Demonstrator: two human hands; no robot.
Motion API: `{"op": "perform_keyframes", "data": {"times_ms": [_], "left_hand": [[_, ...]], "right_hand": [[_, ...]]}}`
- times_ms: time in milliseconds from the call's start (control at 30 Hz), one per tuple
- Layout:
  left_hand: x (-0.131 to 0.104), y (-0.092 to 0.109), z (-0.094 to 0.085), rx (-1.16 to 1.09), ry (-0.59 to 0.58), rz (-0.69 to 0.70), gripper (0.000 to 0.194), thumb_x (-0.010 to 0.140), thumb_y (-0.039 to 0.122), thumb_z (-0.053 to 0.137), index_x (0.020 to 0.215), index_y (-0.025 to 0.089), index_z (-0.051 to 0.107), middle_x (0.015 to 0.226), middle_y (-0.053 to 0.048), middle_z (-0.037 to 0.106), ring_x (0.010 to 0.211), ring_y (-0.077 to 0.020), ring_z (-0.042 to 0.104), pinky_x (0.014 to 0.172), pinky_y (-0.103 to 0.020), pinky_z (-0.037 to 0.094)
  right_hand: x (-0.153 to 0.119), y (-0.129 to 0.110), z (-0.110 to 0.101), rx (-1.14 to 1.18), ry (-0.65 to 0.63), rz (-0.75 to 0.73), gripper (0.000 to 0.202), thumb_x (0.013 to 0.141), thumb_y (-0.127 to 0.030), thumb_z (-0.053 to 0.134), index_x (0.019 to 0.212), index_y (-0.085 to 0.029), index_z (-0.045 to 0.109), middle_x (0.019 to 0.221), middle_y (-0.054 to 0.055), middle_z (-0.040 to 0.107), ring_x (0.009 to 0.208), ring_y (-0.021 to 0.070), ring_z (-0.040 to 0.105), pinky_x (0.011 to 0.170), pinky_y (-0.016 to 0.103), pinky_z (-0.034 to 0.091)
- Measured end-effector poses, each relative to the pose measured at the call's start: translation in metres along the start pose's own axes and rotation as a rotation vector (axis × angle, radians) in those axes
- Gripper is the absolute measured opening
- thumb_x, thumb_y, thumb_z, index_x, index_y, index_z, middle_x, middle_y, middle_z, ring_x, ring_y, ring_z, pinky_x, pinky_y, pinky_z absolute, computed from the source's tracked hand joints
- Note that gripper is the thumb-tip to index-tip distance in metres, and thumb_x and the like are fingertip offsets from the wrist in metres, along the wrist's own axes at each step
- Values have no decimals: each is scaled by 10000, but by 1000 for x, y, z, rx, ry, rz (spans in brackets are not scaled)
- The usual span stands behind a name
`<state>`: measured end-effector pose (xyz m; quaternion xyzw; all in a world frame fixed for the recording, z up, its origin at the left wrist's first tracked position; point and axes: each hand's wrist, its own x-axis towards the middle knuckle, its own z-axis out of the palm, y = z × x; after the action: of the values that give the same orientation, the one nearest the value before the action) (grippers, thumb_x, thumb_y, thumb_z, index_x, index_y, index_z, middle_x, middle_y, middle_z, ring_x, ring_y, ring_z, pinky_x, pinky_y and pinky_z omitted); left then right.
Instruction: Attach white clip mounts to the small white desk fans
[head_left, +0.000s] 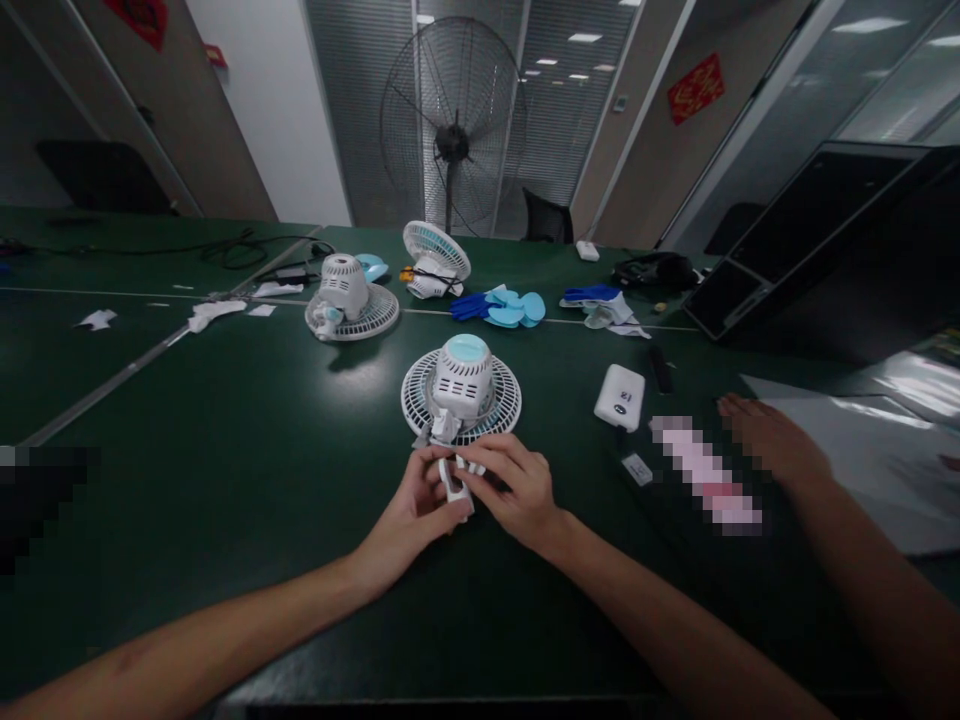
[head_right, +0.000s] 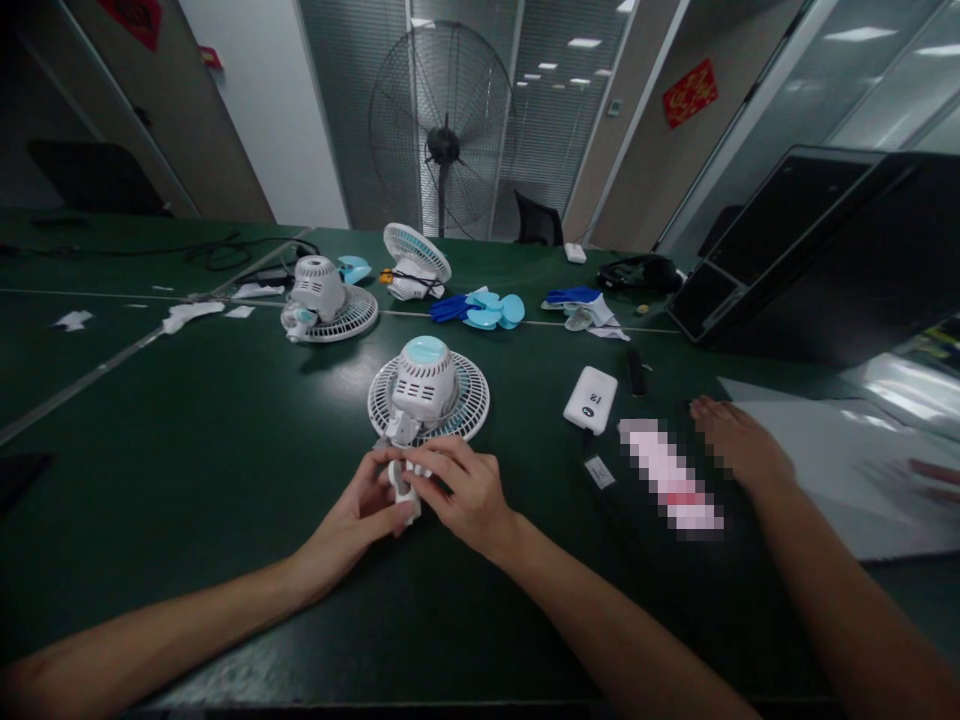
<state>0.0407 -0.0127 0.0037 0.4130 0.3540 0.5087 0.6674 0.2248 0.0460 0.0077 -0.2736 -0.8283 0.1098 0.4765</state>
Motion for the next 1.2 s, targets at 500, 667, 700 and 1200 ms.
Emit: {"op": "perform_keyframes", "data": {"times_ms": [500,667,700,1200], "left_hand": [[4,5,-13,50,412,181,325,932,359,677,1192,207,557,948,-40,672,757,-138,575,655,-229,452],[17,16,-17,-61,567,256,293,898,373,726,1081,184,598,817,0,612,630,-97,505,576,-202,416],[20,18,-19,-63,571,266,296,893,373,733,1076,182,601,808,1,614,612,-92,496,561,-199,409],[31,32,-42,410,511,261,338,900,453,729,1009,224,506,538,119,415,395,-69,346,378,-163,311]], "right_hand": [[11,6,1,45,71,176,231,966,-242,713,1192,-269,676,1142,69,746,1155,271,677,1019,489,563],[12,11,4,61,-58,166,250,978,-217,690,1223,-253,661,1217,79,733,1279,274,638,1189,559,445],[11,11,5,56,-72,181,248,975,-219,694,1219,-252,663,1223,81,732,1275,275,641,1197,569,433],[12,8,2,-5,-124,205,253,960,-194,706,1209,-231,683,1229,96,734,1277,295,629,1154,594,462]]}}
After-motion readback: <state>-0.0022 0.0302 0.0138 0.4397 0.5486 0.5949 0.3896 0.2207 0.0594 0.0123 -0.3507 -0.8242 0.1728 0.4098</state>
